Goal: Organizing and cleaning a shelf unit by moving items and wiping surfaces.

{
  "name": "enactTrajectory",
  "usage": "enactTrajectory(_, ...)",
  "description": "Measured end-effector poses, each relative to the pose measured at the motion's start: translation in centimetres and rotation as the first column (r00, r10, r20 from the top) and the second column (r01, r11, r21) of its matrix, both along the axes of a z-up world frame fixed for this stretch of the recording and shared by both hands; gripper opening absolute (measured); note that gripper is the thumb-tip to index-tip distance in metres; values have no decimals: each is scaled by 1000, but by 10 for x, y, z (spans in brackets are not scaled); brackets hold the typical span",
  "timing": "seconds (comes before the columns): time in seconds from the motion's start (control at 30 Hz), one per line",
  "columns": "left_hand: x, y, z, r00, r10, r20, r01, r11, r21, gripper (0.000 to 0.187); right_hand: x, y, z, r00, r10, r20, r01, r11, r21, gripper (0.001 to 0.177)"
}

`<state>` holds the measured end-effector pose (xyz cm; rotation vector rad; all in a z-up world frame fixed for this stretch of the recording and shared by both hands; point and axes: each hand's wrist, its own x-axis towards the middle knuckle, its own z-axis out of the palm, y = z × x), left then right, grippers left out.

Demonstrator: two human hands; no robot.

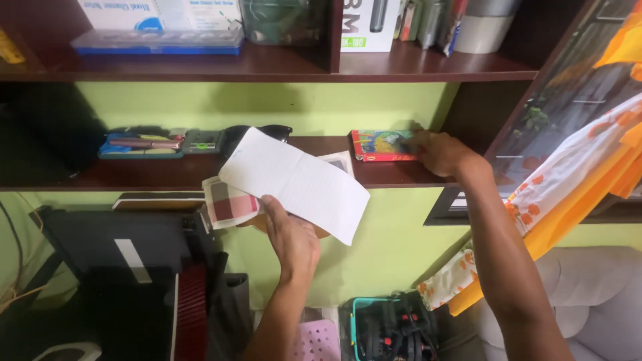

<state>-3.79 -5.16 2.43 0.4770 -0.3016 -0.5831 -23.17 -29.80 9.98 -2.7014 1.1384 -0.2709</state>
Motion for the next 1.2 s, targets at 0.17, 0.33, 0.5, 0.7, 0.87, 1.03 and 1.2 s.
enactTrajectory(0.17,-3,0,-7,1000,-21,14,21,999,-31,70,0,1,-25,1000,-11,-29,9,995,-97,56)
enactTrajectory(0.33,-2,-1,-13,999,-12,35,13,1000,-25,70,3,102,-10,908,129,398,81,879,-470,47)
enactTrajectory(0.5,-4,5,-12,999,-53,3,53,999,5,71,6,142,-2,821,251,512,-156,962,-222,52)
enactTrajectory(0.7,-7,0,-20,1000,-23,-15,23,1000,6,72,20,172,-13,857,133,499,-177,983,42,79)
enactTrajectory(0.87,-10,10,-13,997,-73,-17,74,994,83,72,42,190,-31,959,44,279,-69,995,79,138)
enactTrajectory(1.03,-2,30,-2,902,-48,428,-45,978,206,64,17,166,-15,849,114,515,3,975,-221,116)
enactTrajectory(1.2,-1,35,-19,858,-50,511,-63,977,203,47,-3,145,-18,789,124,601,-34,987,-158,102)
